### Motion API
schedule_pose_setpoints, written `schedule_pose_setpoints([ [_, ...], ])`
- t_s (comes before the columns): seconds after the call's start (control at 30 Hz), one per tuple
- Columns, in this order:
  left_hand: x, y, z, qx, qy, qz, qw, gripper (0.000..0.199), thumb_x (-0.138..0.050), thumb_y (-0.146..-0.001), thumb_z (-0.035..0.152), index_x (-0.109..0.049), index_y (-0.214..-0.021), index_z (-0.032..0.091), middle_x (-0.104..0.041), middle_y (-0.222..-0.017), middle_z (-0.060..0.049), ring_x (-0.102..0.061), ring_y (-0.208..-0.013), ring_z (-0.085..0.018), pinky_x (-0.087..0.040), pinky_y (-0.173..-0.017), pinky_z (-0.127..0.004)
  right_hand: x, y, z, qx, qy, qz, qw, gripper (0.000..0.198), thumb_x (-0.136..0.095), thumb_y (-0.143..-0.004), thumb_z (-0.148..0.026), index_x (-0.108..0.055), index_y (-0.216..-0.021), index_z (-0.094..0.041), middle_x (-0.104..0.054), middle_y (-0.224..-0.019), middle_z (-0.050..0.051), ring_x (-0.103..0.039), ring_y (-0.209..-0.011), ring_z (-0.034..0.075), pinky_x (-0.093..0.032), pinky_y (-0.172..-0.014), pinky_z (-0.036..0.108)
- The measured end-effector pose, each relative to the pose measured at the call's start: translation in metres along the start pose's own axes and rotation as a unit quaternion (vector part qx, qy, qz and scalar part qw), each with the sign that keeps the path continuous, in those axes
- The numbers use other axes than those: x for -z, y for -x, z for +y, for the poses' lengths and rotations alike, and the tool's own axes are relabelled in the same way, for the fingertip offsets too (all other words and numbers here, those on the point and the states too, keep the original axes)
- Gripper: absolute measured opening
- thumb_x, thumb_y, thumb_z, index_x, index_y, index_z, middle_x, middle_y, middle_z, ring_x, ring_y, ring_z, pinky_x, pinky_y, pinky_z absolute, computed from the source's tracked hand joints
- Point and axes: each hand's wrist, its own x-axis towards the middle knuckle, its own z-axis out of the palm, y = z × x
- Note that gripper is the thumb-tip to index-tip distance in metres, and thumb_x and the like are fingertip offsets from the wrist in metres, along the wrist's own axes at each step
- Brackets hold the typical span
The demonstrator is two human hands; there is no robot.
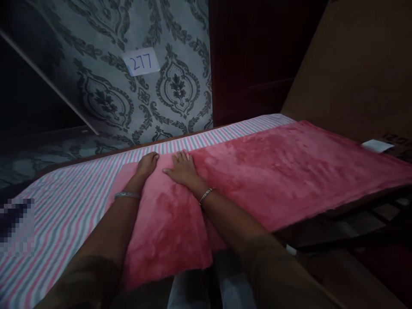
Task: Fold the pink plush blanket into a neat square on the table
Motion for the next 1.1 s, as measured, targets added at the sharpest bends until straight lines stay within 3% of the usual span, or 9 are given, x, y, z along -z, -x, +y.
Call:
schedule_pose_setpoints([
  [0.23, 0.006, -0.002, -0.027, 0.049, -0.049, 0.002, 0.998, 0.039, -0.036, -0.093, 0.021, -0.07, -0.112, 0.018, -0.068, -0.121, -0.016, -0.063, -0.11, -0.027, -0.047, -0.091, -0.037, -0.007, 0.007, 0.012, -0.003, 0.006, -0.015, 1.0, 0.078, -0.037, -0.096, -0.062, -0.032, -0.154, -0.01, -0.023, -0.163, 0.019, -0.009, -0.153, 0.032, -0.008, -0.12, 0.053],
  [0.4, 0.031, 0.008, -0.058, 0.086, -0.081, -0.009, 0.993, 0.038, -0.039, -0.091, 0.022, -0.072, -0.108, 0.017, -0.071, -0.113, -0.016, -0.064, -0.108, -0.028, -0.049, -0.09, -0.037, -0.007, 0.006, 0.01, -0.003, 0.008, -0.011, 1.0, 0.078, -0.036, -0.096, -0.064, -0.033, -0.154, -0.011, -0.024, -0.163, 0.019, -0.009, -0.153, 0.032, -0.01, -0.12, 0.053],
  [0.47, 0.041, 0.018, -0.065, 0.09, -0.089, 0.001, 0.992, 0.041, -0.037, -0.093, 0.028, -0.069, -0.117, 0.016, -0.069, -0.119, -0.016, -0.063, -0.112, -0.028, -0.048, -0.095, -0.038, -0.009, 0.005, 0.011, -0.004, 0.008, -0.006, 1.0, 0.078, -0.036, -0.095, -0.065, -0.034, -0.153, -0.012, -0.025, -0.162, 0.018, -0.01, -0.153, 0.033, -0.01, -0.119, 0.054],
  [0.57, 0.041, 0.038, -0.066, 0.049, -0.08, 0.001, 0.996, 0.05, -0.034, -0.097, 0.039, -0.057, -0.136, 0.017, -0.059, -0.139, -0.013, -0.052, -0.129, -0.027, -0.04, -0.107, -0.039, -0.011, 0.004, 0.012, -0.005, 0.011, -0.004, 1.0, 0.079, -0.038, -0.095, -0.064, -0.034, -0.153, -0.01, -0.026, -0.162, 0.02, -0.011, -0.152, 0.033, -0.011, -0.119, 0.054],
  [0.67, 0.028, 0.057, -0.064, 0.019, -0.054, -0.041, 0.998, 0.055, -0.031, -0.099, 0.045, -0.045, -0.146, 0.02, -0.045, -0.154, -0.009, -0.035, -0.145, -0.024, -0.03, -0.117, -0.042, -0.011, 0.004, 0.012, -0.002, 0.012, -0.008, 1.0, 0.077, -0.038, -0.096, -0.061, -0.034, -0.153, -0.009, -0.024, -0.162, 0.02, -0.01, -0.153, 0.032, -0.01, -0.12, 0.054],
  [0.9, 0.019, 0.069, -0.063, 0.056, -0.037, -0.065, 0.996, 0.058, -0.025, -0.1, 0.043, -0.035, -0.152, 0.02, -0.033, -0.161, -0.007, -0.023, -0.151, -0.019, -0.025, -0.121, -0.042, -0.009, 0.006, 0.011, -0.008, 0.015, -0.023, 1.0, 0.073, -0.037, -0.097, -0.059, -0.033, -0.154, -0.012, -0.022, -0.164, 0.017, -0.01, -0.153, 0.03, -0.009, -0.12, 0.052],
  [1.1, 0.027, 0.071, -0.063, 0.136, -0.048, -0.048, 0.988, 0.062, -0.021, -0.1, 0.043, -0.032, -0.154, 0.016, -0.025, -0.163, -0.014, -0.023, -0.151, -0.028, -0.028, -0.118, -0.053, -0.009, 0.006, 0.01, -0.007, 0.013, -0.031, 0.999, 0.073, -0.035, -0.098, -0.059, -0.032, -0.154, -0.013, -0.022, -0.164, 0.016, -0.009, -0.153, 0.029, -0.009, -0.12, 0.051],
])
